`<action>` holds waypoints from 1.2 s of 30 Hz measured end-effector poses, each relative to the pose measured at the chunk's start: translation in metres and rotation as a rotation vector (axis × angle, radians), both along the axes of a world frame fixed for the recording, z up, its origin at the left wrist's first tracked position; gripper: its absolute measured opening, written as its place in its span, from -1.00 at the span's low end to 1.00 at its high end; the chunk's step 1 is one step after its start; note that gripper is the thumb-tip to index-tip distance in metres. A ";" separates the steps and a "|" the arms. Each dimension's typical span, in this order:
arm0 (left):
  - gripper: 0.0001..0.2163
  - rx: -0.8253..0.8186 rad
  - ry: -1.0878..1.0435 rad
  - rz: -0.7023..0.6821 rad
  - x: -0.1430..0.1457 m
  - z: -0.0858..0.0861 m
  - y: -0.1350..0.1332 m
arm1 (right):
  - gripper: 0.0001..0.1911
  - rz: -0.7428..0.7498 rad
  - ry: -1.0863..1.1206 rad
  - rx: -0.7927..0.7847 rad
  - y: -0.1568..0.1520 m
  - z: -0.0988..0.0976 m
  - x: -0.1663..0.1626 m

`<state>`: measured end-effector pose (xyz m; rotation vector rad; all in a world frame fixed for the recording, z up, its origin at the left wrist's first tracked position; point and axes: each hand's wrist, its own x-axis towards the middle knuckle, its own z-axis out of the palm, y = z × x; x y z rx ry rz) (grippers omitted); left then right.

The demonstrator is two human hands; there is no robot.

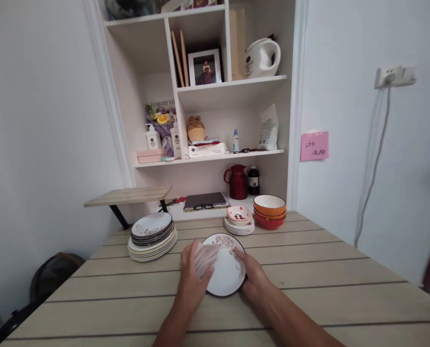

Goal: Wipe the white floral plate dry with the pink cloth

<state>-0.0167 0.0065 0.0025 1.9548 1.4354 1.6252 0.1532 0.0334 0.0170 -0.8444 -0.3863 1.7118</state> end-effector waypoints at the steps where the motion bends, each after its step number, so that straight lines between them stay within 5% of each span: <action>1: -0.39 -0.001 0.011 -0.035 0.000 0.000 -0.001 | -0.71 0.005 0.003 -0.008 0.001 -0.001 0.001; 7: -0.48 -0.036 0.170 0.006 0.001 -0.005 0.000 | -0.70 0.022 -0.020 -0.062 0.004 -0.001 0.005; 12: -0.61 0.002 0.559 -0.174 0.017 -0.001 -0.012 | -0.68 0.028 -0.010 0.002 0.002 0.002 0.005; 15: -0.65 0.112 0.679 -0.169 0.024 0.001 -0.017 | -0.65 0.059 0.004 0.053 -0.003 0.005 0.003; 19: -0.63 0.309 0.816 0.090 0.019 0.005 -0.017 | -0.61 0.218 0.027 0.130 -0.015 0.009 -0.004; 23: -0.56 0.336 0.840 0.337 0.012 0.011 -0.017 | -0.56 0.336 0.047 0.206 -0.024 0.010 -0.012; 30: -0.59 0.201 0.914 0.622 0.010 0.010 -0.015 | -0.54 0.233 0.055 0.153 -0.021 0.010 -0.013; 33: -0.60 0.223 0.932 0.589 0.010 -0.001 -0.010 | -0.52 0.204 0.123 0.089 -0.013 0.009 -0.008; 36: -0.61 0.339 0.933 0.382 0.018 -0.011 -0.009 | -0.50 0.196 0.160 0.084 -0.004 0.008 0.003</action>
